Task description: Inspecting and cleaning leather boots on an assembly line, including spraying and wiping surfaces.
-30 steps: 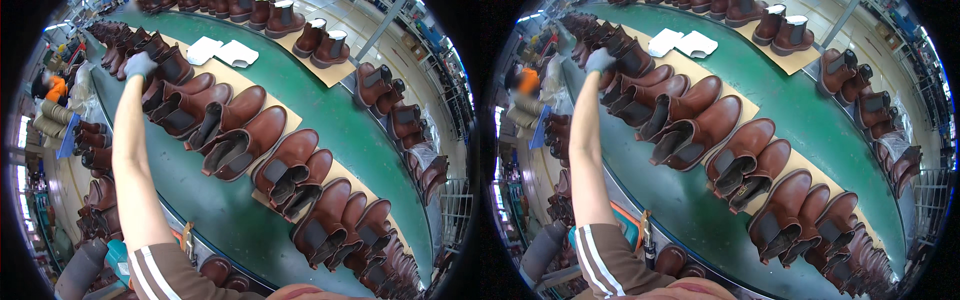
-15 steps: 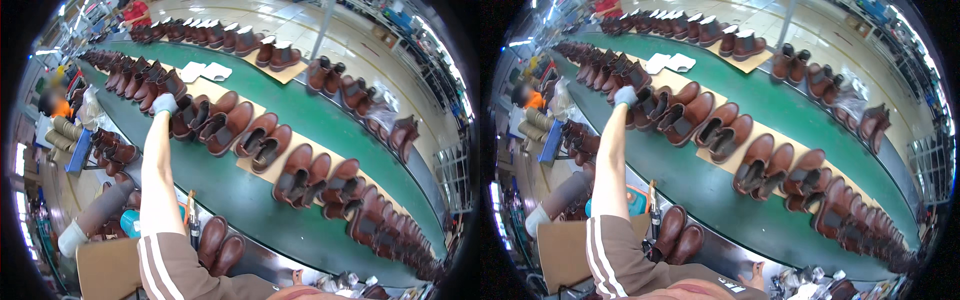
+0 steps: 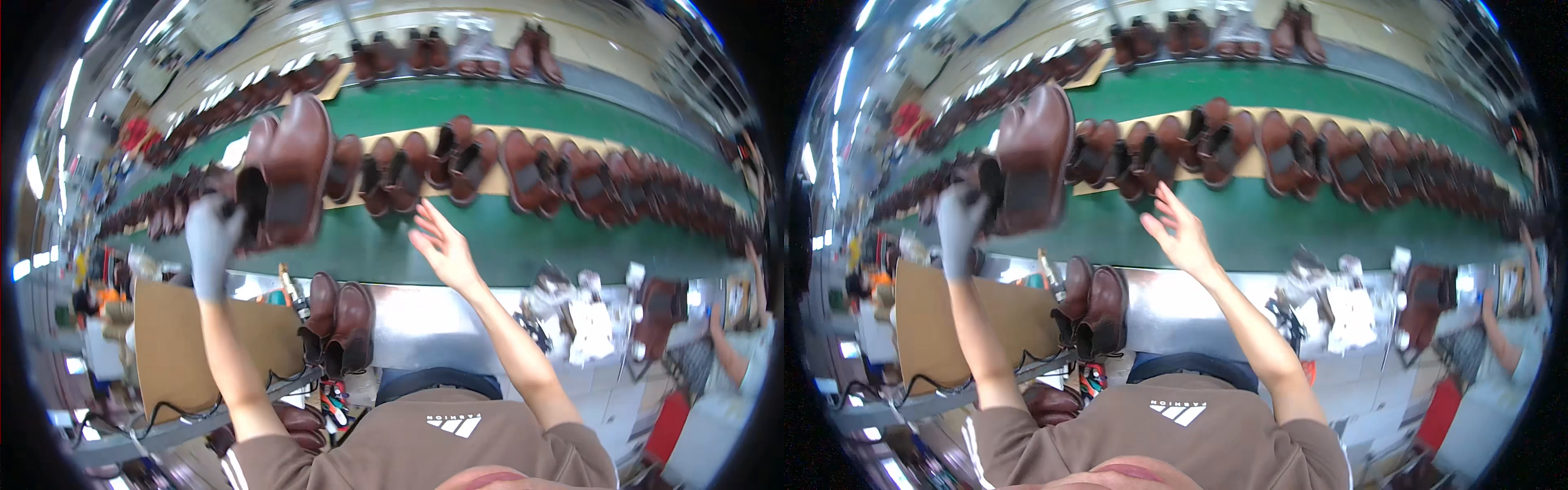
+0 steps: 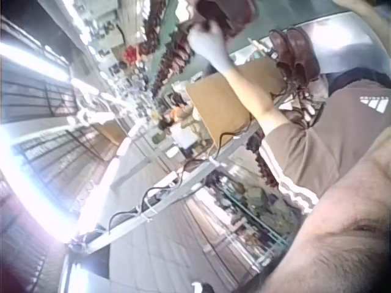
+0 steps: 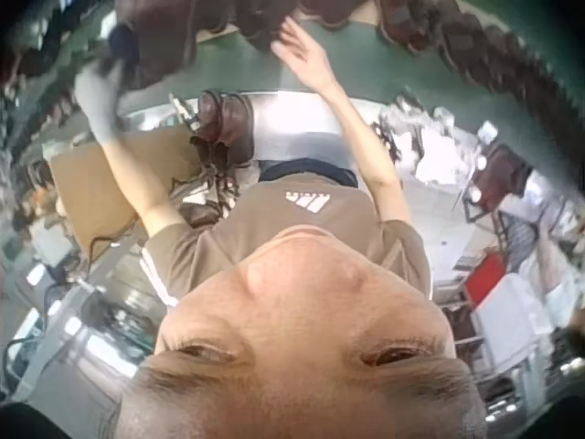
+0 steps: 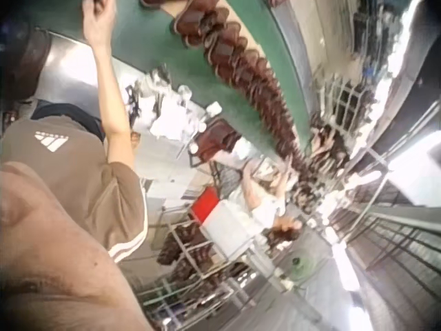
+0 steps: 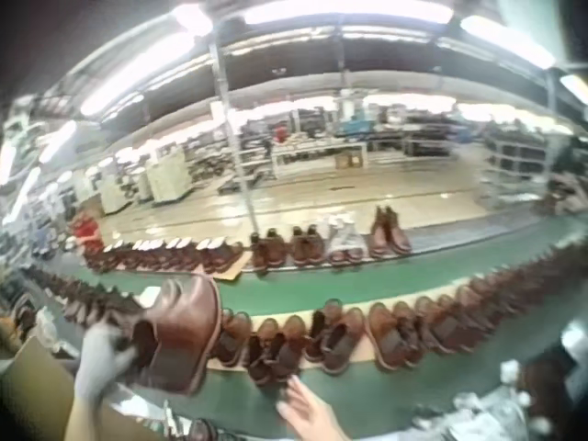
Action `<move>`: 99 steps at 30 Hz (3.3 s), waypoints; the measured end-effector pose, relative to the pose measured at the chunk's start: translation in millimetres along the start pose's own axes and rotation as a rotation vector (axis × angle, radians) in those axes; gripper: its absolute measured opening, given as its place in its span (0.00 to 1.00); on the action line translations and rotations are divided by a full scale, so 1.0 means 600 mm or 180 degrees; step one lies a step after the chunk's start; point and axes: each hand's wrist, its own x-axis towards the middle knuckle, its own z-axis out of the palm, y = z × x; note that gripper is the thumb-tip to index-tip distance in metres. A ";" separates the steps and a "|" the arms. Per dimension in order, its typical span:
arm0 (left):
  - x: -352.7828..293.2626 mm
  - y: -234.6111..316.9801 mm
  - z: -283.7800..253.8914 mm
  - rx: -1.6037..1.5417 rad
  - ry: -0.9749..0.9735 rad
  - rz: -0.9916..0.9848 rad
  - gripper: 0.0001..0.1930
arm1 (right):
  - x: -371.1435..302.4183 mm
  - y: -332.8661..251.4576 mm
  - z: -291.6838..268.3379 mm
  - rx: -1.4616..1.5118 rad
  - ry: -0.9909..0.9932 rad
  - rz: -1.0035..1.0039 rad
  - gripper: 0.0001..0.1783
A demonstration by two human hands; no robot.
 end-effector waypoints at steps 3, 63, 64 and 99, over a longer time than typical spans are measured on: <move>-0.132 0.154 0.018 -0.1880 0.0002 -0.0215 0.08 | -0.012 0.008 -0.049 0.1078 0.0511 0.0095 0.39; -0.437 0.376 0.307 -0.8706 -0.3205 -0.4225 0.39 | -0.286 0.078 -0.126 -0.0244 0.0903 0.1879 0.44; -0.441 0.383 0.299 -0.8875 -0.3107 -0.4306 0.37 | -0.286 0.088 -0.130 -0.0217 0.0867 0.1862 0.44; -0.341 0.395 0.169 -0.4182 -0.2040 -0.1401 0.33 | -0.414 0.062 -0.349 -0.3506 0.2461 0.1047 0.17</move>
